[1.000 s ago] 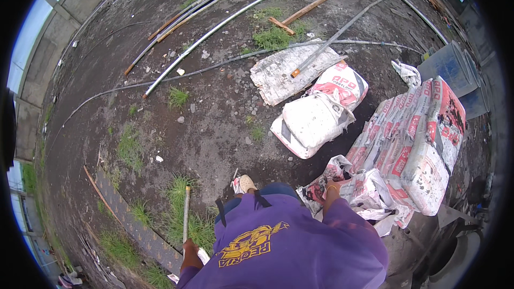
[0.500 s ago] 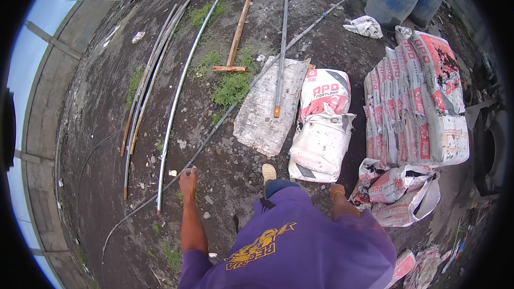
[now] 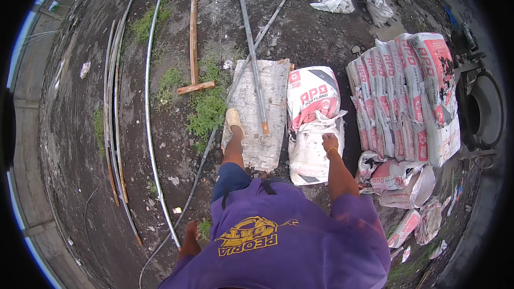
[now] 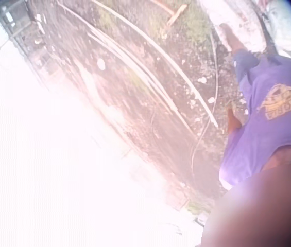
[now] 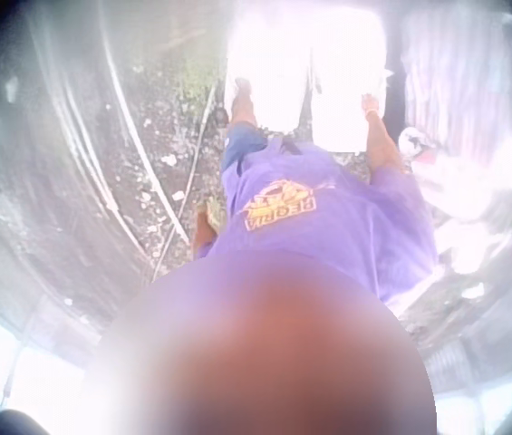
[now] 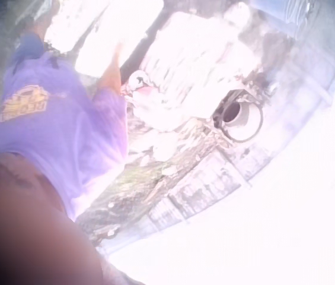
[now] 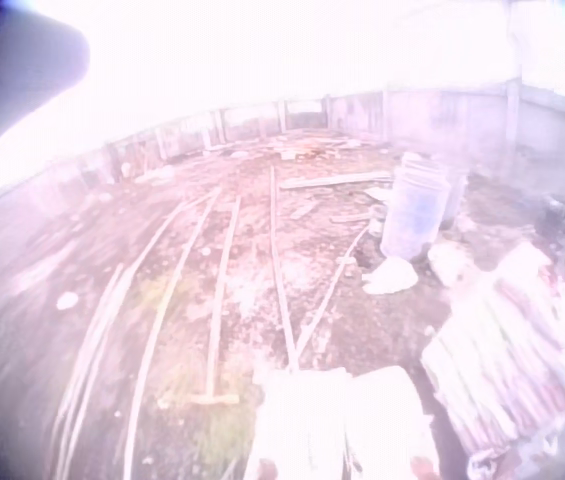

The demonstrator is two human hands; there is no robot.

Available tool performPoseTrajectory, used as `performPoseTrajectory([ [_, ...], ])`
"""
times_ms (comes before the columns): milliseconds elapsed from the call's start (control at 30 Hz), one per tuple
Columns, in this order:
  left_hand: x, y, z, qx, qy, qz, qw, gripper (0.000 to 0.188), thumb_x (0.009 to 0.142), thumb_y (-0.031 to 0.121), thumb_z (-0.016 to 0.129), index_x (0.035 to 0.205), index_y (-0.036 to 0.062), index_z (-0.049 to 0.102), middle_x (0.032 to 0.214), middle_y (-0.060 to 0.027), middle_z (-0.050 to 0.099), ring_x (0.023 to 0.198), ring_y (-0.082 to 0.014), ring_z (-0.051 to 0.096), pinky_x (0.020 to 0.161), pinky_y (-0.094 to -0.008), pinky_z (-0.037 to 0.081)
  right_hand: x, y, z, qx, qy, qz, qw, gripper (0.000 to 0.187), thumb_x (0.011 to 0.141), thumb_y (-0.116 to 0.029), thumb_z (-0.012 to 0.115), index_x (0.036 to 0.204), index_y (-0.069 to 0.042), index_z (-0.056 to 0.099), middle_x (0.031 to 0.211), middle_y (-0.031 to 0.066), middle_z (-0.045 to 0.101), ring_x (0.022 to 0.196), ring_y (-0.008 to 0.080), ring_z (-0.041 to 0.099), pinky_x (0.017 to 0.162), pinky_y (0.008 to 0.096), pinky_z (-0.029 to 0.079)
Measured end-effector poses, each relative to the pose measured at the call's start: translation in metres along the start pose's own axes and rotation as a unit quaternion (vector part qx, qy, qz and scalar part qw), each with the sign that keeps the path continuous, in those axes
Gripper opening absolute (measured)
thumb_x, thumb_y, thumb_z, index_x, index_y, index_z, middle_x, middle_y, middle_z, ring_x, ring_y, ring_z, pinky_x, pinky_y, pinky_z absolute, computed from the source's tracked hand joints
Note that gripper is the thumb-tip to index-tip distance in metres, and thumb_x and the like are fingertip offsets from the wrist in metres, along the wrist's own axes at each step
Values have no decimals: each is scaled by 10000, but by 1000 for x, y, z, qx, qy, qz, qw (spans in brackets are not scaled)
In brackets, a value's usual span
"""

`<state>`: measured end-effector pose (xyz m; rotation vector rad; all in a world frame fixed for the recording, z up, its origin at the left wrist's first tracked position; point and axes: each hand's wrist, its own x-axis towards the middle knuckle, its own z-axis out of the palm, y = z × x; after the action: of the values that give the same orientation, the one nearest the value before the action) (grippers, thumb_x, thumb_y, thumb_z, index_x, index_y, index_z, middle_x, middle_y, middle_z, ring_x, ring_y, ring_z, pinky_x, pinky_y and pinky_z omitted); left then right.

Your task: The person gathers and stacks empty cement bags, then operates a cement mixer by turning its wheel. They pour water from a bucket into the mixer and continue mixing. The person handles multiple empty bags and a bucket of water throughout the clip.

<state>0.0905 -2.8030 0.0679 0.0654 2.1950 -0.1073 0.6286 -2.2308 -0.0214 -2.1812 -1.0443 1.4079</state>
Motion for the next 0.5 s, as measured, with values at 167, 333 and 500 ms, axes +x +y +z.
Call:
performPoseTrajectory([
  [167, 103, 189, -179, 258, 69, 257, 929, 173, 884, 143, 666, 1051, 143, 711, 940, -103, 710, 859, -290, 661, 791, -430, 545, -7, -49, 71, -138, -44, 160, 976, 331, 920, -325, 688, 1143, -81, 701, 1010, 93, 698, 877, 241, 646, 755, 349, 477],
  [333, 170, 444, -351, -262, -9, 355, 897, 74, 951, 133, 637, 989, 74, 660, 692, 1, 554, 537, -114, 512, 435, -285, 405, -10, -173, 113, -84, 15, 51, 995, 439, 873, -426, 739, 1096, -47, 754, 1144, 154, 749, 1079, 307, 701, 970, 403, 525],
  [500, 170, 722, -456, -140, 62, 419, 895, 115, 951, 79, 607, 1053, 39, 643, 797, -27, 624, 638, -116, 573, 527, -273, 465, 18, -250, 104, 149, 193, 58, 968, 384, 915, -338, 714, 1097, 1, 712, 992, 151, 750, 881, 233, 713, 828, 356, 556],
])
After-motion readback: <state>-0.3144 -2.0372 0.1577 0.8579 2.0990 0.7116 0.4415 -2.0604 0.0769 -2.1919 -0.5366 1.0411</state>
